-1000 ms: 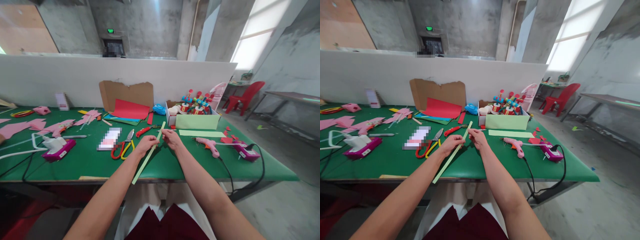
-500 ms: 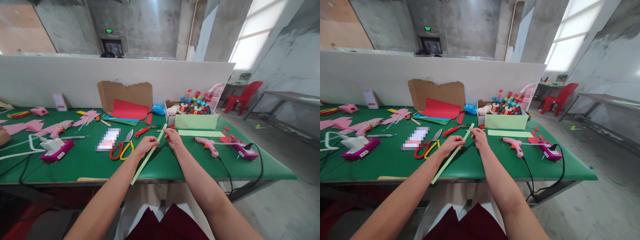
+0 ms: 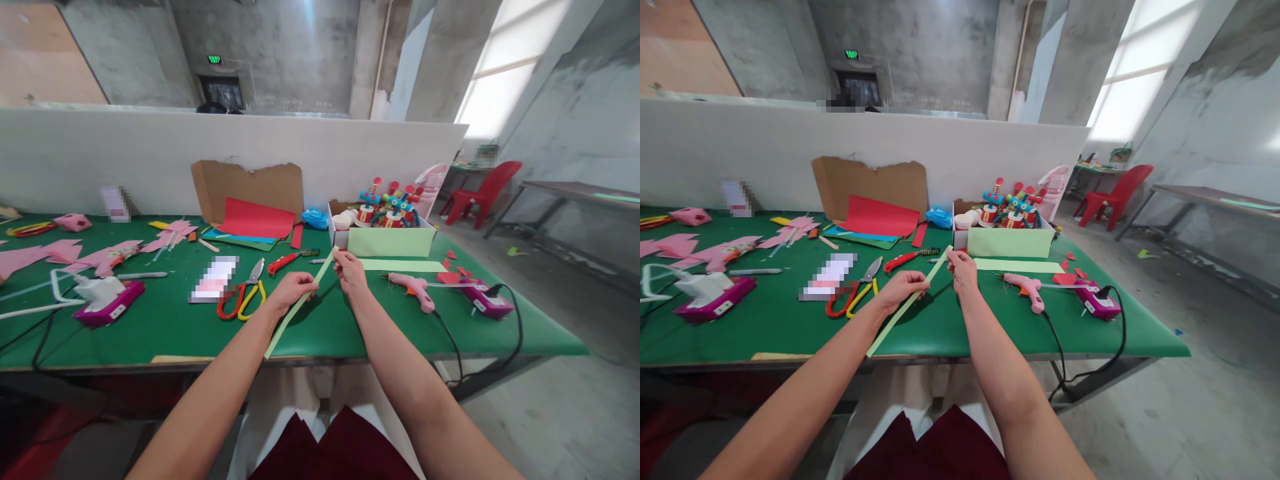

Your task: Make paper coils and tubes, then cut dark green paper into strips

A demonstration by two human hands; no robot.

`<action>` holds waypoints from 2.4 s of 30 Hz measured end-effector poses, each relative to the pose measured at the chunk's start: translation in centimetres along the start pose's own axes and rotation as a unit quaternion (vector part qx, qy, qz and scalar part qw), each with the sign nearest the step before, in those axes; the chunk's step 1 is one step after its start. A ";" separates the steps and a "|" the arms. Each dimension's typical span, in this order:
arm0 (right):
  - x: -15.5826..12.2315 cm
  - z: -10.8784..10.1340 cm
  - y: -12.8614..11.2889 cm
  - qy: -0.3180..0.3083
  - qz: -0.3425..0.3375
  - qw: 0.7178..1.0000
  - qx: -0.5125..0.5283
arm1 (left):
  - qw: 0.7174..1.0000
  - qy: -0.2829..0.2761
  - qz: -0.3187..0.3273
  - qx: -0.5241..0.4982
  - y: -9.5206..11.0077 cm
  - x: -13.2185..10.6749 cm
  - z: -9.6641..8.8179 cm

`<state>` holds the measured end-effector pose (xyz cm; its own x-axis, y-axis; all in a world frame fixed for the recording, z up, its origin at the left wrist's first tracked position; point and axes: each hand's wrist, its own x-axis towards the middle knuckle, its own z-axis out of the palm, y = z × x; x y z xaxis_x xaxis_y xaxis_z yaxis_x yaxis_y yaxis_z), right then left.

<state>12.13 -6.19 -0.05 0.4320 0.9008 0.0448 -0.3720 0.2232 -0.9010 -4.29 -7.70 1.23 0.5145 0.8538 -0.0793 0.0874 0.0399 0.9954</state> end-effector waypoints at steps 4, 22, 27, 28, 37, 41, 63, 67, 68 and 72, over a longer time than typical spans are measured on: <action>0.5 -0.3 0.2 0.026 -0.016 1.000 0.008 | 1.000 -0.004 0.000 0.008 0.0 -0.1 0.0; -2.6 1.3 -0.2 -0.250 0.096 0.957 -0.111 | 0.991 0.076 -0.032 -0.105 -0.3 0.4 -0.7; -2.1 1.1 -0.3 -0.203 0.076 0.968 -0.129 | 0.993 0.066 -0.036 -0.095 -0.1 0.3 -0.7; -2.0 1.1 -0.3 -0.188 0.072 0.971 -0.128 | 0.993 0.060 -0.036 -0.090 -0.1 0.3 -0.7; -0.6 0.2 -0.9 -0.071 0.025 0.995 -0.069 | 0.999 0.019 -0.032 -0.032 0.1 -0.1 -0.4; -0.1 0.1 -0.9 -0.025 -0.011 0.999 -0.024 | 0.999 -0.006 -0.033 -0.023 0.2 -0.3 -0.3; -2.4 1.5 0.3 -0.242 0.050 0.959 -0.137 | 0.990 0.088 -0.039 -0.107 -0.3 0.6 -0.7; -2.3 1.5 0.6 -0.218 0.012 0.963 -0.158 | 0.990 0.076 -0.046 -0.107 -0.3 0.7 -0.7; -2.3 1.5 0.6 -0.213 0.007 0.964 -0.162 | 0.990 0.074 -0.046 -0.108 -0.3 0.7 -0.7; -2.2 1.5 0.7 -0.205 -0.005 0.962 -0.180 | 0.990 0.065 -0.049 -0.111 -0.3 0.8 -0.8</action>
<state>9.66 -7.45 -0.13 0.0462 0.9869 0.1544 -0.0298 0.1558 -0.9873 -4.62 -6.64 0.93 0.3966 0.8995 -0.1833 -0.0658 0.2270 0.9717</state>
